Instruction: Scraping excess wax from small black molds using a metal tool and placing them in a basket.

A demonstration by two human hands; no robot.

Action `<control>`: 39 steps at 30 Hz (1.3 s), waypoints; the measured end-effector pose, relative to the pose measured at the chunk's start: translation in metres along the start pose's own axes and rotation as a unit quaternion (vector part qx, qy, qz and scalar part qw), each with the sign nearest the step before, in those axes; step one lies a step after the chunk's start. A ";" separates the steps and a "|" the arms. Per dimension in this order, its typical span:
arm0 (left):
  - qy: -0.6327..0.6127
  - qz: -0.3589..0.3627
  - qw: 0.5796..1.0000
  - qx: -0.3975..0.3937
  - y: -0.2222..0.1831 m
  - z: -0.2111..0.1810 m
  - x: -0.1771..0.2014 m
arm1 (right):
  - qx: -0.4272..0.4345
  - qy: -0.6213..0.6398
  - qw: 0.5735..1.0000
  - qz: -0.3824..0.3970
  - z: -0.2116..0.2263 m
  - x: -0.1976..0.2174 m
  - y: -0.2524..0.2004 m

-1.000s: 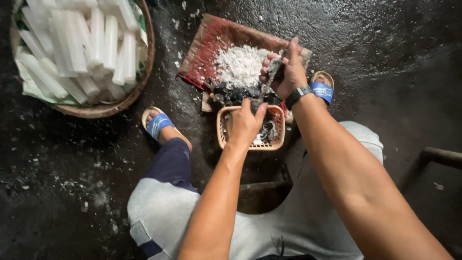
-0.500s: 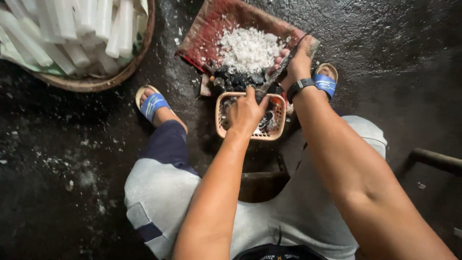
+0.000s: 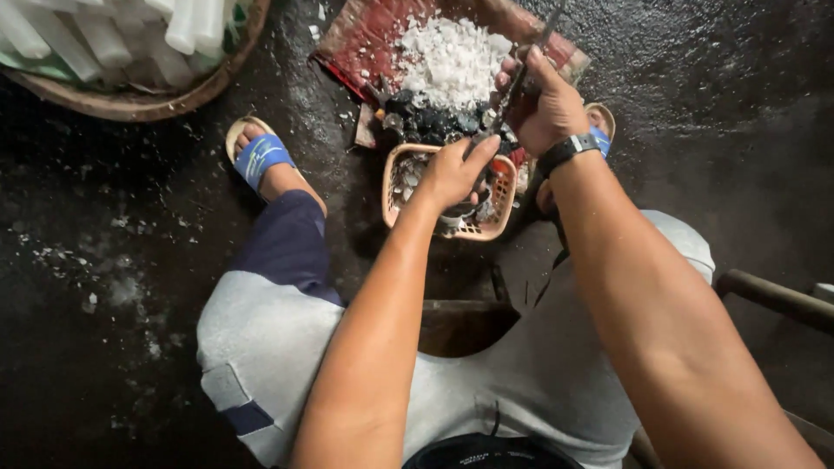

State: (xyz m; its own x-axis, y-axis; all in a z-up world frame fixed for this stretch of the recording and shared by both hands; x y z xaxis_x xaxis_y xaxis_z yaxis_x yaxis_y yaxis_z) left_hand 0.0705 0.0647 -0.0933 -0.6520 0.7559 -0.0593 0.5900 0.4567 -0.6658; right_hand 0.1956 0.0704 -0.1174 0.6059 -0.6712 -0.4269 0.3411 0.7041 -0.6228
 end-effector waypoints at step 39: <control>0.140 -0.172 0.973 -0.065 0.006 0.008 0.036 | 0.027 -0.411 0.903 -0.119 -0.007 0.049 0.047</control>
State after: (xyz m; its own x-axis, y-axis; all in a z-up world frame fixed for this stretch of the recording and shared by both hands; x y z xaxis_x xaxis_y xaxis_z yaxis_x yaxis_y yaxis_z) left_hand 0.0469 0.0913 -0.1054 -0.6772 0.6378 0.3670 0.4272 0.7468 -0.5097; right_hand 0.2366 0.0690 -0.1722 0.8319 -0.4225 0.3598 0.5537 0.5878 -0.5898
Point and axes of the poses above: each hand's wrist, its own y-axis towards the middle knuckle, its own x-axis out of the back of the hand, z = x × y, the point moved 10 cm from there along y, towards the middle knuckle, and after that the axes turned 12 degrees about -y, right-handed, at the moved point
